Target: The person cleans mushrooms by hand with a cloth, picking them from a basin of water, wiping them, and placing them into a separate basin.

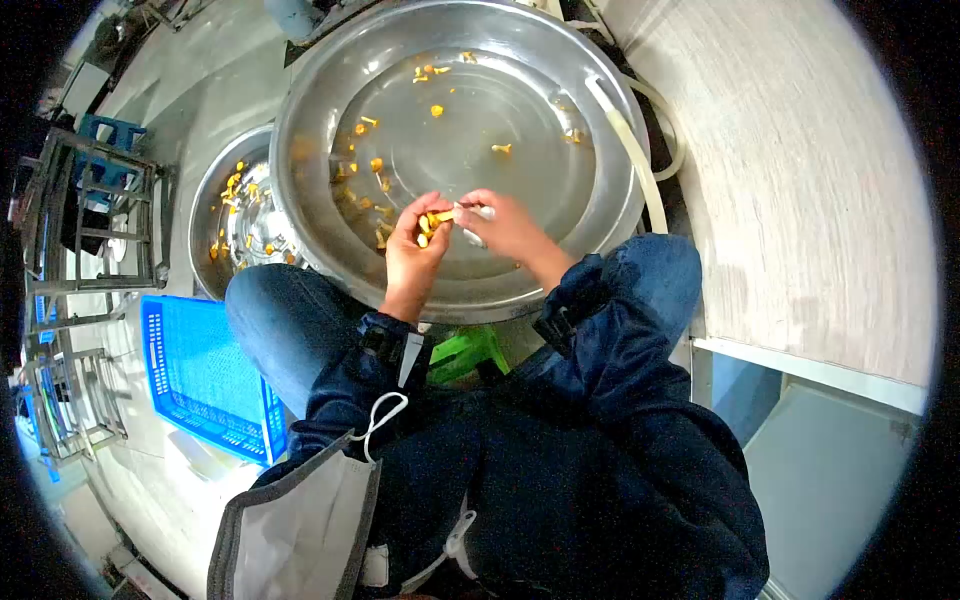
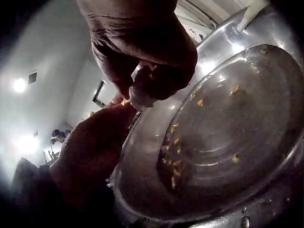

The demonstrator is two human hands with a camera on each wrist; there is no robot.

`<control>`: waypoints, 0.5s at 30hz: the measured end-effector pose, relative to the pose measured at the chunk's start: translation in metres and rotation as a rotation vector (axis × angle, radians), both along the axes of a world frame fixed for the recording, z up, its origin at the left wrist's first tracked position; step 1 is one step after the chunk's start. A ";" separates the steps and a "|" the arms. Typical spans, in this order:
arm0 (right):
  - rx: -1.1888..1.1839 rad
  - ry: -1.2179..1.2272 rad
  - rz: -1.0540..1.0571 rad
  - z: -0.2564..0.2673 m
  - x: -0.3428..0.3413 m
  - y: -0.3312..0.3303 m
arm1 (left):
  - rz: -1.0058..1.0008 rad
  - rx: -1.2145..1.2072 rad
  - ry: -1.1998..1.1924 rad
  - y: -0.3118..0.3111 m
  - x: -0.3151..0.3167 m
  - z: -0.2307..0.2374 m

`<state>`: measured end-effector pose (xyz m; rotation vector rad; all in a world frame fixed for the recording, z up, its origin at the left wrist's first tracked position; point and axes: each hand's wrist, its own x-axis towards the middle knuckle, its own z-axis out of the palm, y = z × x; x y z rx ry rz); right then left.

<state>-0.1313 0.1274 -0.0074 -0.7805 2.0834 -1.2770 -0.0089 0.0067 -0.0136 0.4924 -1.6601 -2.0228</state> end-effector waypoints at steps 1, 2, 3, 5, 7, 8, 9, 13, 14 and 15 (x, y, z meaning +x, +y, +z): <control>-0.009 0.016 0.002 0.004 -0.001 0.000 | -0.008 -0.012 0.022 0.000 -0.001 0.000; -0.055 0.040 0.000 0.008 0.000 0.001 | 0.010 -0.039 -0.014 0.000 -0.001 -0.001; -0.045 0.008 -0.011 0.011 0.000 0.002 | 0.002 0.045 -0.046 0.000 -0.001 -0.002; -0.026 -0.061 -0.032 0.021 0.002 0.001 | -0.015 0.214 -0.114 0.001 0.000 0.008; -0.024 -0.029 0.008 0.030 0.001 0.001 | -0.076 0.288 -0.082 -0.004 0.001 -0.006; -0.023 -0.011 0.028 0.033 0.001 0.002 | -0.082 0.299 -0.090 -0.004 0.002 -0.005; -0.049 0.075 -0.010 0.033 0.003 0.002 | -0.086 0.309 -0.098 -0.004 0.001 -0.003; -0.112 0.406 0.011 0.039 0.011 -0.002 | 0.001 0.239 -0.147 -0.003 0.000 -0.007; -0.118 0.483 0.058 0.041 0.012 -0.003 | 0.005 0.207 -0.136 -0.003 0.000 -0.010; -0.111 0.501 0.061 0.036 0.014 -0.003 | 0.008 0.175 -0.126 -0.004 -0.001 -0.013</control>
